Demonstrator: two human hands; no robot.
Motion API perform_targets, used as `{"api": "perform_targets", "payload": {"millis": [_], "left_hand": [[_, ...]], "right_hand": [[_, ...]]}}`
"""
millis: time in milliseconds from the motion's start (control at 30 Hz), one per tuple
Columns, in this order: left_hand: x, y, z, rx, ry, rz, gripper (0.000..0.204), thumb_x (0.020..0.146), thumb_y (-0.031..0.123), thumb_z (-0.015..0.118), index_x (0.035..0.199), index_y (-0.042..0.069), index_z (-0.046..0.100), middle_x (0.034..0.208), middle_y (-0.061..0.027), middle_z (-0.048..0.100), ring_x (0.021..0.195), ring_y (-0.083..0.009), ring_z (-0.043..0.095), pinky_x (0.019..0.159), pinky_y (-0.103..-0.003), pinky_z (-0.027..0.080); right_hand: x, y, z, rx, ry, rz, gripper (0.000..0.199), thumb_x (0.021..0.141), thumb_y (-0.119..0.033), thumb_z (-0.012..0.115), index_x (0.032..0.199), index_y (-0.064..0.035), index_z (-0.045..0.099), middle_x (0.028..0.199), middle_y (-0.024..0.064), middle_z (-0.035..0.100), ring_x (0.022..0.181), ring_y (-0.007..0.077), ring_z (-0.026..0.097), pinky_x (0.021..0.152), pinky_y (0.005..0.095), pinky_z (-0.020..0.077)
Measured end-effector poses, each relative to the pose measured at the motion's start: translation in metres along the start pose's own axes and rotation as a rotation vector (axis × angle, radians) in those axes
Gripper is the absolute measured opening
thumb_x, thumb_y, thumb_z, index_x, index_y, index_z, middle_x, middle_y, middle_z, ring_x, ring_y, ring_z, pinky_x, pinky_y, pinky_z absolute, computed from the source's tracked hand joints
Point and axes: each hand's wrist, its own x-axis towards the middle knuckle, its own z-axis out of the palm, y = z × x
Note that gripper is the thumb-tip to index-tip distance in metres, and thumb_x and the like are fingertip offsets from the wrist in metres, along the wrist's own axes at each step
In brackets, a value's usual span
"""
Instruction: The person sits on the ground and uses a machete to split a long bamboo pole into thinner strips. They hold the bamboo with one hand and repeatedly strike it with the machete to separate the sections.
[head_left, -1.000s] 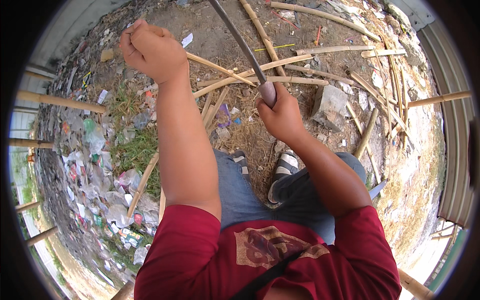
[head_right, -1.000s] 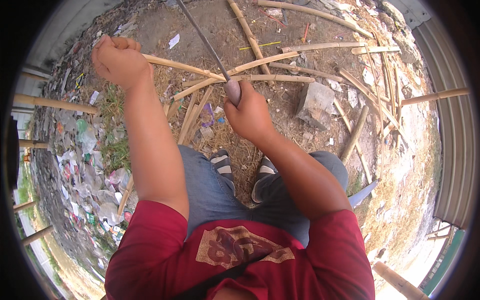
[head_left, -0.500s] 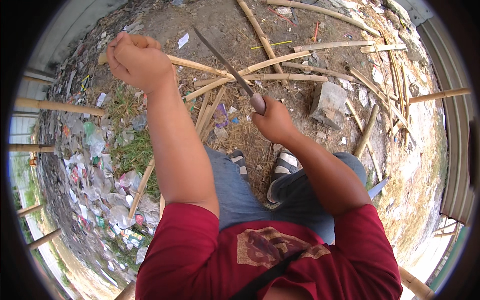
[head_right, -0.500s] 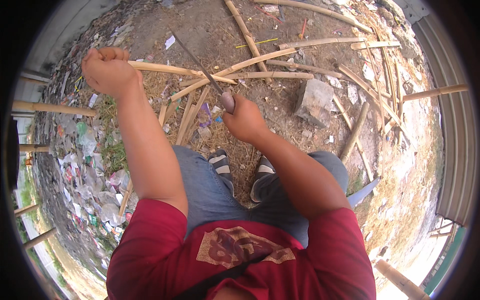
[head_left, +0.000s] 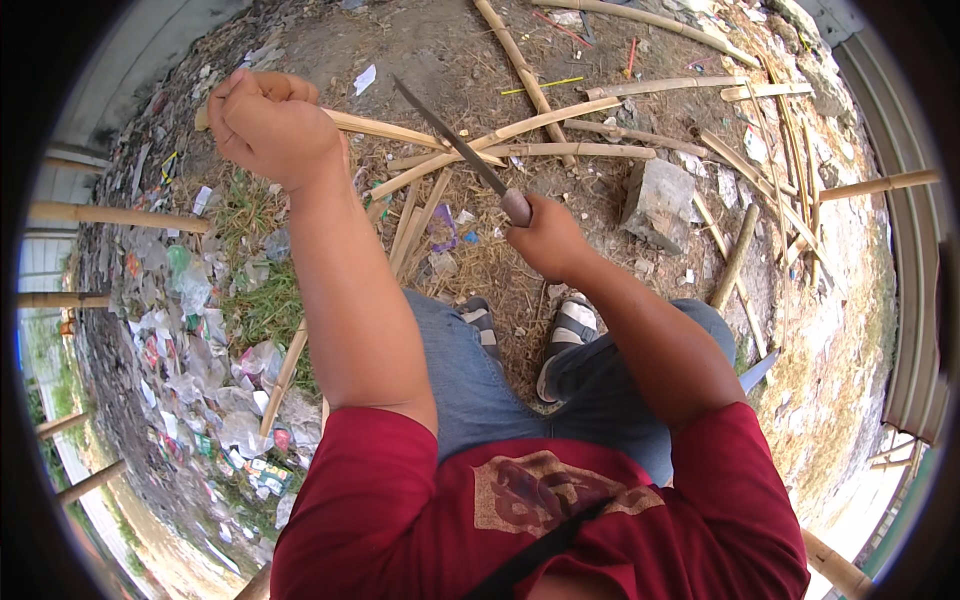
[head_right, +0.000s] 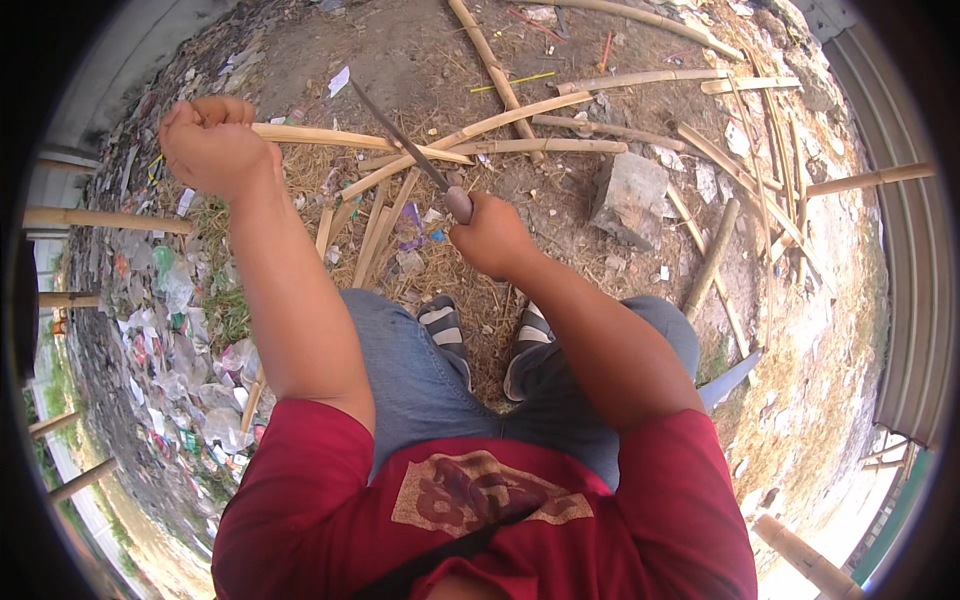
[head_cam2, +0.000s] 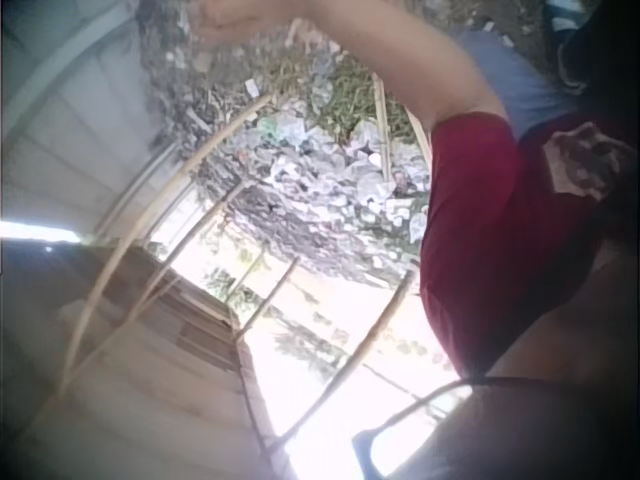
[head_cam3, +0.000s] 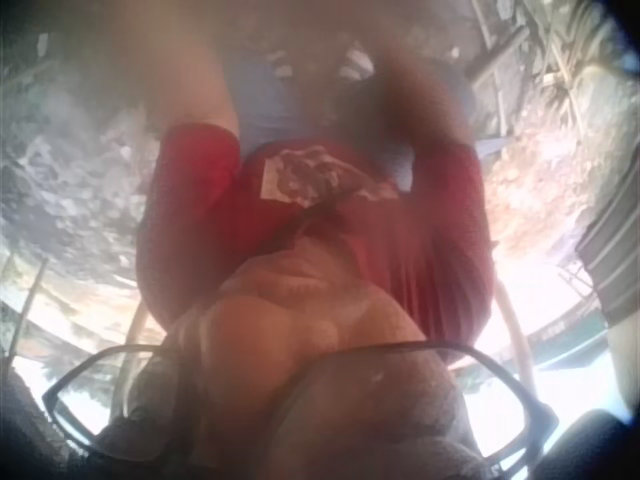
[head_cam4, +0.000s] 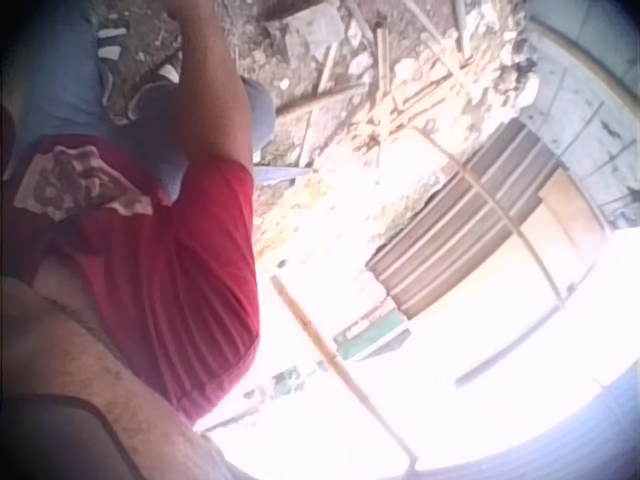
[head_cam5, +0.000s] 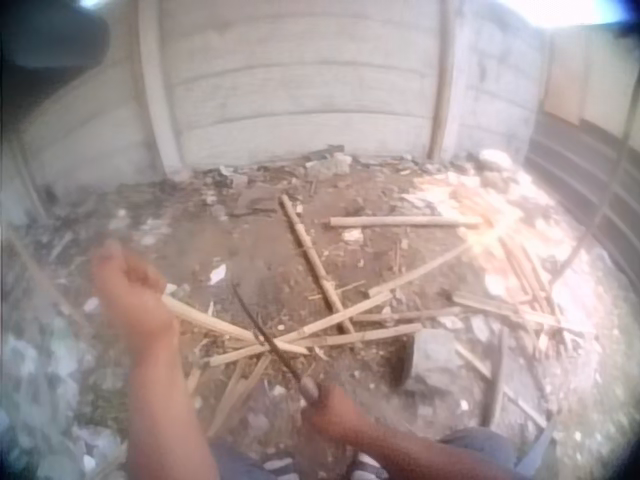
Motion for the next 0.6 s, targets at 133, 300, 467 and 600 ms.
{"api": "perform_targets", "payload": {"millis": [133,300,467,600], "left_hand": [[-0.003,-0.002,-0.001,-0.002,-0.044,0.019,0.012,0.091,0.018,0.047,0.088,0.007,0.042,0.056,-0.0031,0.038,0.048,-0.0138,0.031,0.047,-0.034,0.028],[-0.008,0.002,0.007,-0.01,-0.023,0.003,0.013,0.09,0.018,0.047,0.085,0.007,0.043,0.056,-0.0039,0.038,0.048,-0.0135,0.03,0.047,-0.033,0.027],[-0.009,0.007,0.006,-0.004,0.0,-0.033,0.011,0.089,0.017,0.047,0.086,0.007,0.043,0.056,-0.004,0.038,0.049,-0.0132,0.029,0.047,-0.032,0.027],[-0.008,0.002,0.002,-0.015,-0.072,-0.008,0.01,0.088,0.016,0.046,0.089,0.007,0.042,0.056,-0.0038,0.037,0.05,-0.0133,0.03,0.048,-0.032,0.028]], "right_hand": [[-0.016,-0.04,-0.014,0.183,0.198,-0.127,0.031,0.082,-0.016,0.064,0.106,0.0032,0.057,0.091,0.0307,0.066,0.09,0.0469,0.065,0.079,0.0509,0.05],[-0.003,0.01,0.021,-0.07,0.152,0.011,0.03,0.086,-0.019,0.062,0.108,0.0009,0.055,0.091,0.0306,0.066,0.087,0.0476,0.066,0.075,0.0524,0.0505],[0.02,0.081,0.012,-0.335,-0.202,0.244,0.031,0.086,-0.019,0.061,0.106,0.0037,0.058,0.099,0.0287,0.068,0.09,0.0427,0.068,0.079,0.0491,0.0518],[0.022,0.046,0.003,0.156,0.014,0.383,0.034,0.083,-0.019,0.063,0.108,0.0044,0.059,0.097,0.0251,0.068,0.091,0.0375,0.068,0.082,0.0465,0.0512]]}}
